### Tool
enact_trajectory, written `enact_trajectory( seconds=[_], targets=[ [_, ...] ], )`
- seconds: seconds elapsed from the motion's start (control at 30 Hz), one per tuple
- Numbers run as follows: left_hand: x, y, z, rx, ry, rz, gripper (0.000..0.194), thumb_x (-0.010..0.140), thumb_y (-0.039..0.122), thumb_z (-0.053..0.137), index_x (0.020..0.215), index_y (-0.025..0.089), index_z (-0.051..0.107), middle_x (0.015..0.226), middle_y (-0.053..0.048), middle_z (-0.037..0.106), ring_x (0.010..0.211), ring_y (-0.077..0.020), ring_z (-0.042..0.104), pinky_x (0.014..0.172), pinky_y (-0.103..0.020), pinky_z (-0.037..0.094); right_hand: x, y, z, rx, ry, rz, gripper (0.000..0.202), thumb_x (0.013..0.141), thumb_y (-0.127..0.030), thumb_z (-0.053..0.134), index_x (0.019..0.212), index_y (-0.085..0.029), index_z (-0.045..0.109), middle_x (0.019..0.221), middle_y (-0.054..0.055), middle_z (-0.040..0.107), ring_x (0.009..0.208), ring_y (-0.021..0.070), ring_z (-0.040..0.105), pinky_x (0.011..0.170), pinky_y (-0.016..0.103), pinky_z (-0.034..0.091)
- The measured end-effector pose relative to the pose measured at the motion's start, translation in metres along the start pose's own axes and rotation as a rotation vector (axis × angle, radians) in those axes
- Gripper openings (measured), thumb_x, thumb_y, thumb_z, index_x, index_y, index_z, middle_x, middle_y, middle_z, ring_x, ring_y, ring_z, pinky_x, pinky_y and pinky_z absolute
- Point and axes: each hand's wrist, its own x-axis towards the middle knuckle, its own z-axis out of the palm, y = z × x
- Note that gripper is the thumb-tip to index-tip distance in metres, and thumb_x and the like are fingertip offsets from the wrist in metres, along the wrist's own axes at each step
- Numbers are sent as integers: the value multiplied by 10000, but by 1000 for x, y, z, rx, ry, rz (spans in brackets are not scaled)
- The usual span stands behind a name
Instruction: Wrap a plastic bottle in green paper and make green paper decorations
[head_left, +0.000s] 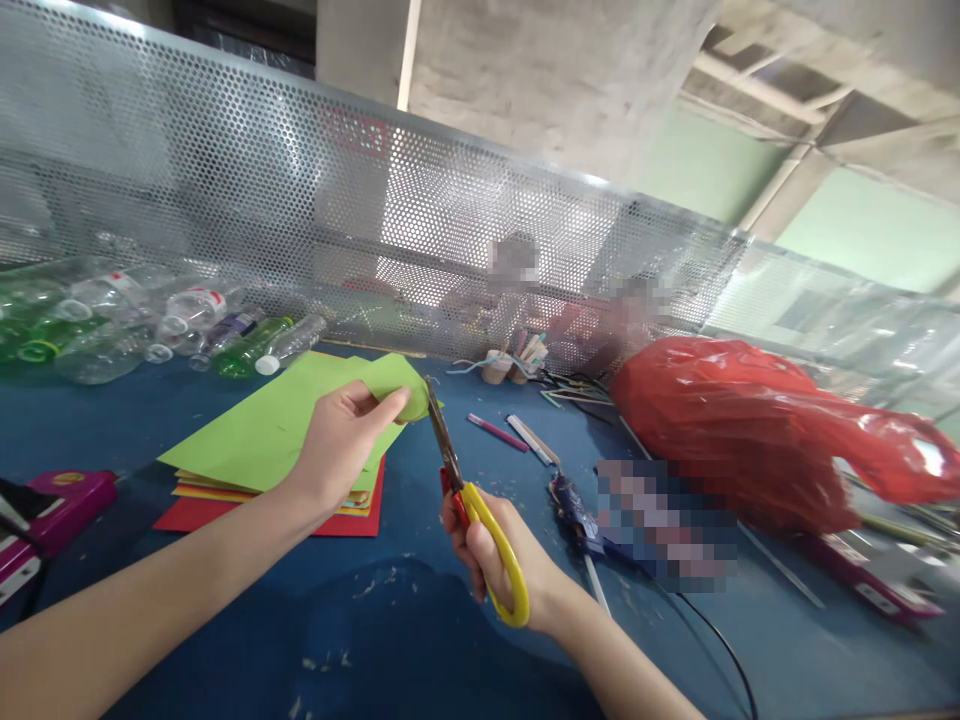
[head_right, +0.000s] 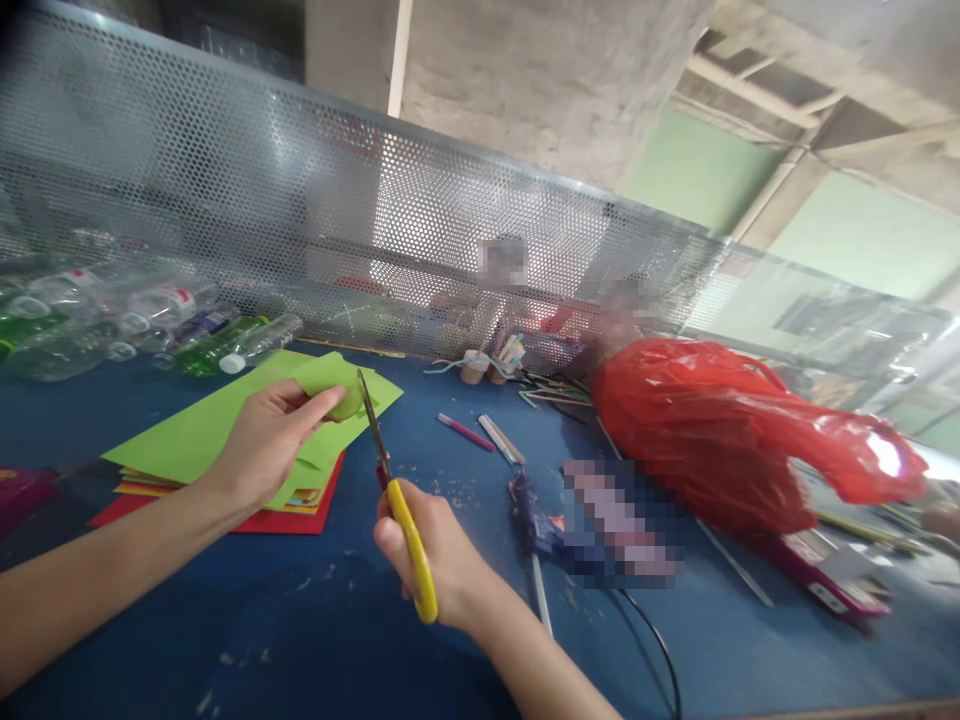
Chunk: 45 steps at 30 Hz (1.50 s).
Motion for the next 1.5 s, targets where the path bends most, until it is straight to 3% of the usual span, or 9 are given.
enact_trajectory(
  seconds=[0.63,1.2,1.5],
  targets=[
    [3,-3,-2,-122,-53,-17,156,731,319,722,792,176,715,726,-13,690,733,-141,607,737,-282,466,1,1,1,23,23,11,595,788,-778,331,812,-190,427,563,-64,369,376,49,333,333,172,322],
    [3,1,1,-248,-10,-124,101,668,259,759,668,178,698,642,20,644,651,-98,549,686,-245,464,2,-6,1,-25,36,43,657,735,-834,307,777,-190,429,536,-55,401,363,77,425,335,181,302],
    [5,-4,0,-290,-32,-139,84,685,237,758,673,177,701,654,19,661,661,-88,569,688,-226,477,6,-4,2,-29,79,109,689,683,-864,340,757,-186,440,533,-64,386,347,72,426,306,184,350]
  ],
)
